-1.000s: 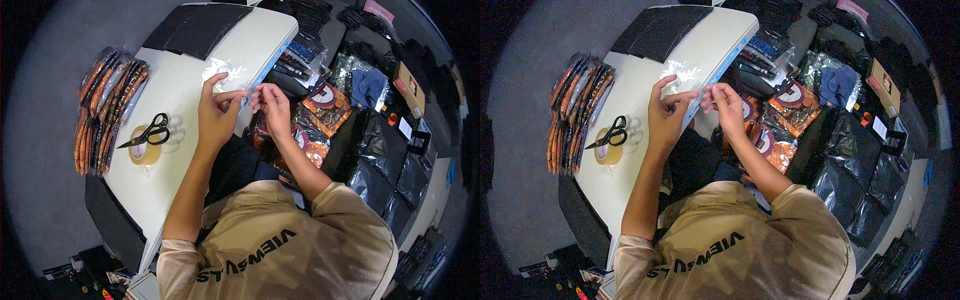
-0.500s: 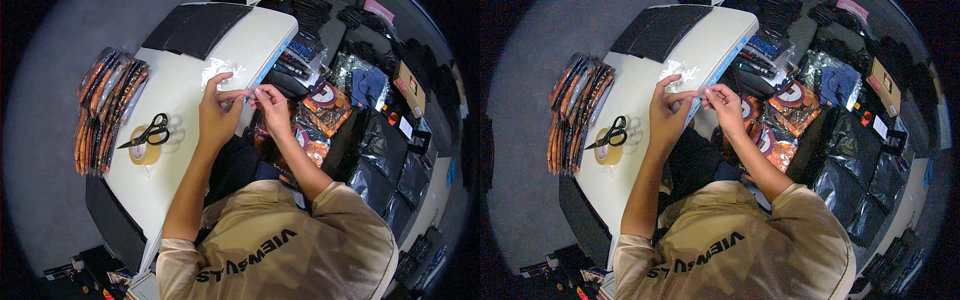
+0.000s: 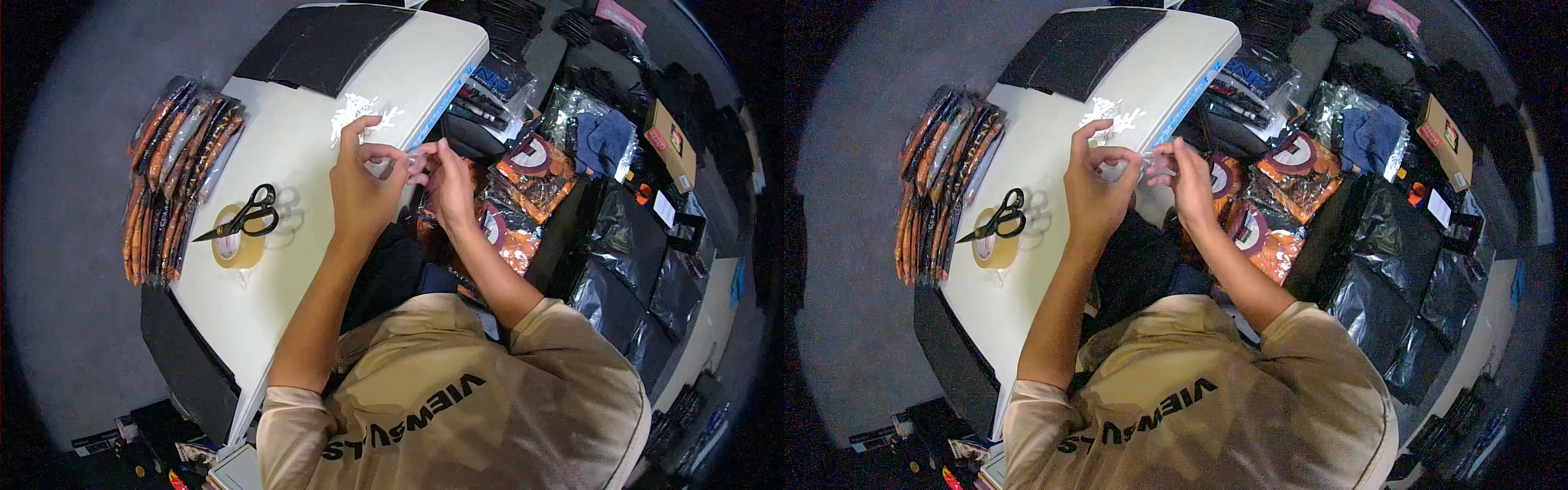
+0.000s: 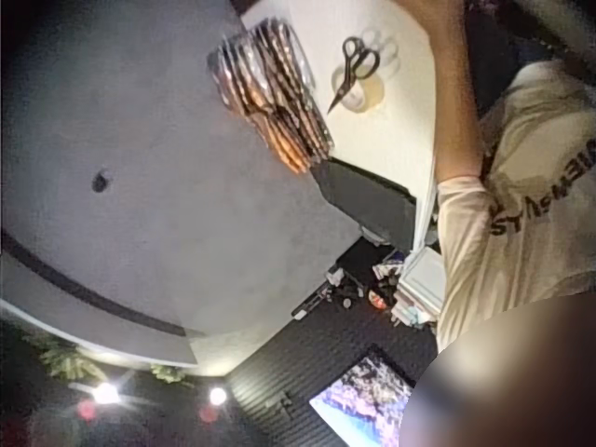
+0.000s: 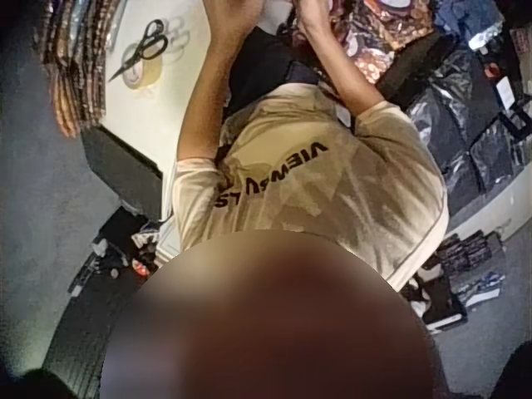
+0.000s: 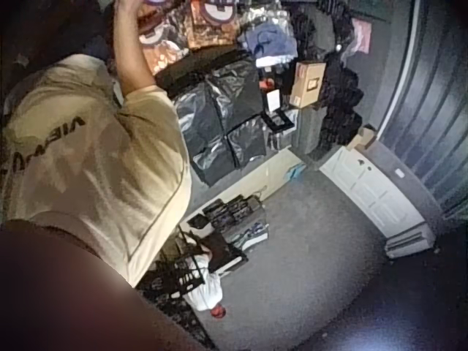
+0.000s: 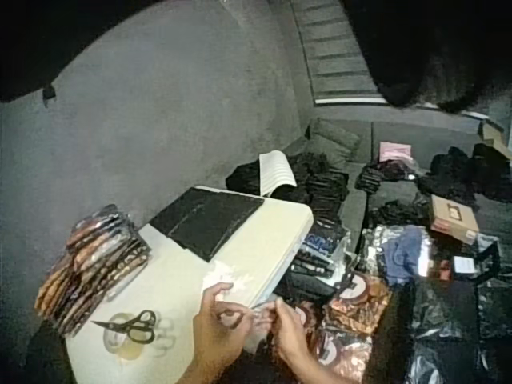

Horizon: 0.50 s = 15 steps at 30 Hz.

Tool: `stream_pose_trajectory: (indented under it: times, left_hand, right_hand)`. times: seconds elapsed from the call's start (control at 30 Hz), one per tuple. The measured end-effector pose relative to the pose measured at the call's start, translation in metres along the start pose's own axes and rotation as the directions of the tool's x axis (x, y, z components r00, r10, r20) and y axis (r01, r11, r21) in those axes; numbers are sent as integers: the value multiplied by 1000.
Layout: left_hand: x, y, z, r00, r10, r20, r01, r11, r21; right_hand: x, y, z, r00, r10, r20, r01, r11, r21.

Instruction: The recorder is seen sealing and labeling black shipping bags at a table, likely in a fulfillment or small business setting.

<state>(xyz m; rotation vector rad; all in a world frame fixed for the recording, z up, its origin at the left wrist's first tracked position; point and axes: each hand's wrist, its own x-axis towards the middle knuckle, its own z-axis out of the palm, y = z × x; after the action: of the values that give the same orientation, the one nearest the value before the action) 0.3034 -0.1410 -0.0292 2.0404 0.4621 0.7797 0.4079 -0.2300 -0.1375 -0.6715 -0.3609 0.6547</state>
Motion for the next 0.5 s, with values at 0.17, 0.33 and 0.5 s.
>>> stream_pose_trajectory:
  times: [0.17,0.33,0.5]
  left_hand:
    - [1,1,-7,1000,14,-14,-13,999,35]
    - [1,-3,-7,1000,4,-24,-4,1000,14]
    - [2,-3,-8,1000,8,-28,-7,1000,9]
  right_hand:
    - [1,-12,-2,995,-82,-57,69,977,-200]
    - [-3,-11,-1,981,-128,148,159,962,-221]
    - [-3,-14,1,984,-87,156,116,975,-188]
